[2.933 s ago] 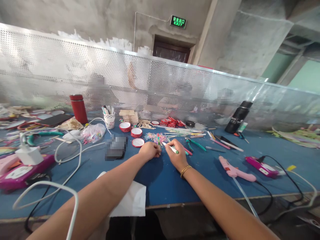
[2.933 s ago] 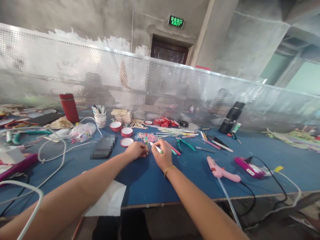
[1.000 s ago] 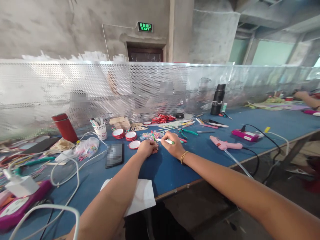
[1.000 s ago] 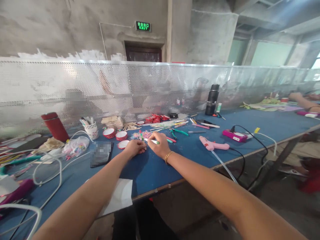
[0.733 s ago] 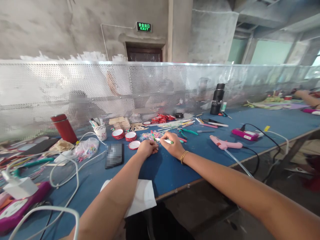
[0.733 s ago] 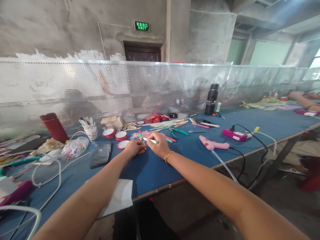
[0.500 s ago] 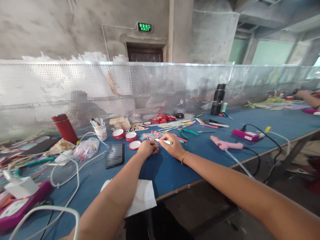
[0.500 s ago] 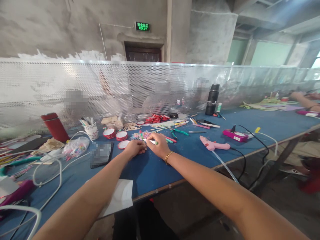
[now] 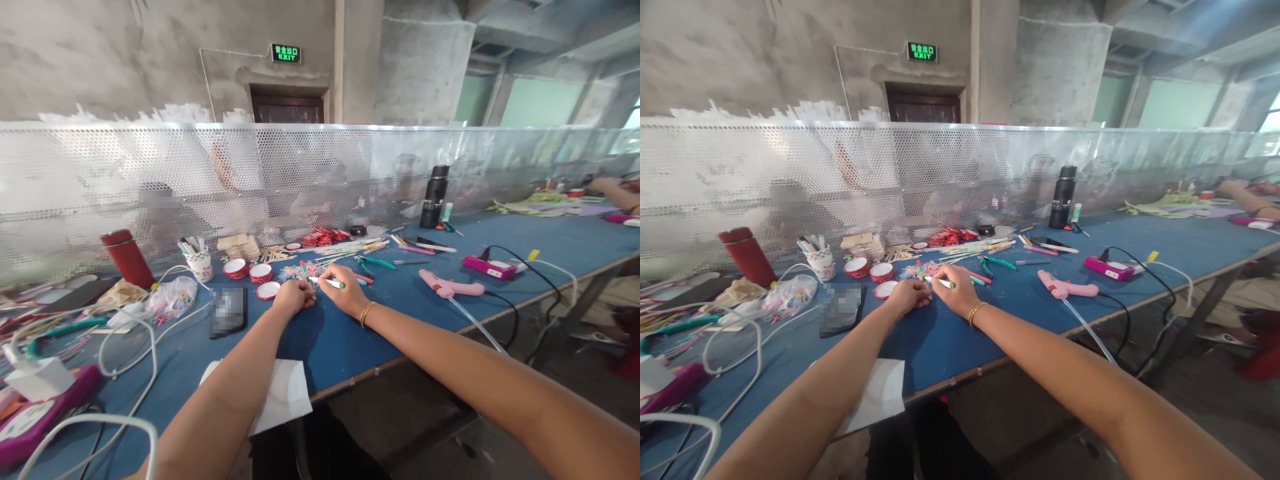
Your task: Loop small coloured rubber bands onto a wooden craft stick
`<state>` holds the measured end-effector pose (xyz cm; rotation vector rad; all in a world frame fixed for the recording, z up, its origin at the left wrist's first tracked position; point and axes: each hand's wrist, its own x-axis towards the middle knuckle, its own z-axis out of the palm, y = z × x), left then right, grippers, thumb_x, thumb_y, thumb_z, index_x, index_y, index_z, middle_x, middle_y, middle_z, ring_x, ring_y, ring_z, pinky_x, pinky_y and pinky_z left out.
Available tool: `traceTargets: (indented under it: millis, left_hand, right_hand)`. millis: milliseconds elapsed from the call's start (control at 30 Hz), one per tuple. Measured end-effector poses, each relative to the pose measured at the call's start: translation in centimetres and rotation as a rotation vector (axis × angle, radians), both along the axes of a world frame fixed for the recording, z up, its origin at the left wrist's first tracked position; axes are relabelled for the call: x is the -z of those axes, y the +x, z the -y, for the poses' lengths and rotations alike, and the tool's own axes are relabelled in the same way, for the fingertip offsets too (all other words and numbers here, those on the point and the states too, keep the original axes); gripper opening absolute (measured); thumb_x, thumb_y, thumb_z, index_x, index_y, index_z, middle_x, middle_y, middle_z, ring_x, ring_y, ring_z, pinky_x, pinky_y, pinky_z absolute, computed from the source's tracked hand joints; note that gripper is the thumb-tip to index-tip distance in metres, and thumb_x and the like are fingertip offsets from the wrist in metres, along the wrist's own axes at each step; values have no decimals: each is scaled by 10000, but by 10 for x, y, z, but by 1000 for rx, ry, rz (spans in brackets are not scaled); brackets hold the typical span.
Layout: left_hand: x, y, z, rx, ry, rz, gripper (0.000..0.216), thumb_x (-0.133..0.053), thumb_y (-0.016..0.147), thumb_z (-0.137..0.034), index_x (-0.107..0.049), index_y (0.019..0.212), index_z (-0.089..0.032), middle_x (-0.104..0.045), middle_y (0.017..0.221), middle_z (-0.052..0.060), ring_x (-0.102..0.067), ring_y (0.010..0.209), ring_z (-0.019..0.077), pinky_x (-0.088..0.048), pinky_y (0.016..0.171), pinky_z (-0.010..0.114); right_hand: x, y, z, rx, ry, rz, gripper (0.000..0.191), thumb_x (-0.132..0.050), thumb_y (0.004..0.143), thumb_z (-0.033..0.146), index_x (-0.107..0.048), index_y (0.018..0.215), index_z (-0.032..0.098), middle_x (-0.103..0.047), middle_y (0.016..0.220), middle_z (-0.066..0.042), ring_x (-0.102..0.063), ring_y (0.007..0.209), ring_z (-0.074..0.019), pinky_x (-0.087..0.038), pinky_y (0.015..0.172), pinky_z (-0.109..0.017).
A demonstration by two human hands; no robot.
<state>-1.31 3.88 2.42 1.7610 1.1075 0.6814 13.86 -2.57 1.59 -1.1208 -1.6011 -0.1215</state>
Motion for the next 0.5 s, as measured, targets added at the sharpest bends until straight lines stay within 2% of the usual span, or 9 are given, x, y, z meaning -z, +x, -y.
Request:
traceTargets:
  millis: [133, 333, 500]
  left_hand:
    - [2, 0, -1, -18, 7, -1, 152, -644, 776, -151, -636, 625, -133, -613, 527, -2, -554, 460, 73, -428, 495, 174]
    - [1, 0, -1, 0, 5, 14, 155, -664, 754, -158, -639, 603, -140, -612, 520, -4, -544, 456, 71, -421, 486, 170]
    - [0, 0, 1, -5, -2, 8, 173, -691, 738, -185, -634, 580, -142, -614, 516, 2, -535, 453, 76, -422, 493, 182]
  right_hand:
    - [0, -2, 0, -44, -24, 11, 121, -572, 814, 237, -561, 695, 218, -633, 714, -1, -575, 707, -168, -418, 690, -273]
    - [-1, 0, 0, 8, -12, -3, 131, -569, 797, 224, -541, 670, 218, -616, 682, 1, -568, 684, -168, -411, 677, -274]
    - [-1, 0, 0, -17, -15, -12, 134, -564, 807, 231, -533, 677, 219, -613, 691, 1, -563, 689, -167, -415, 678, -271]
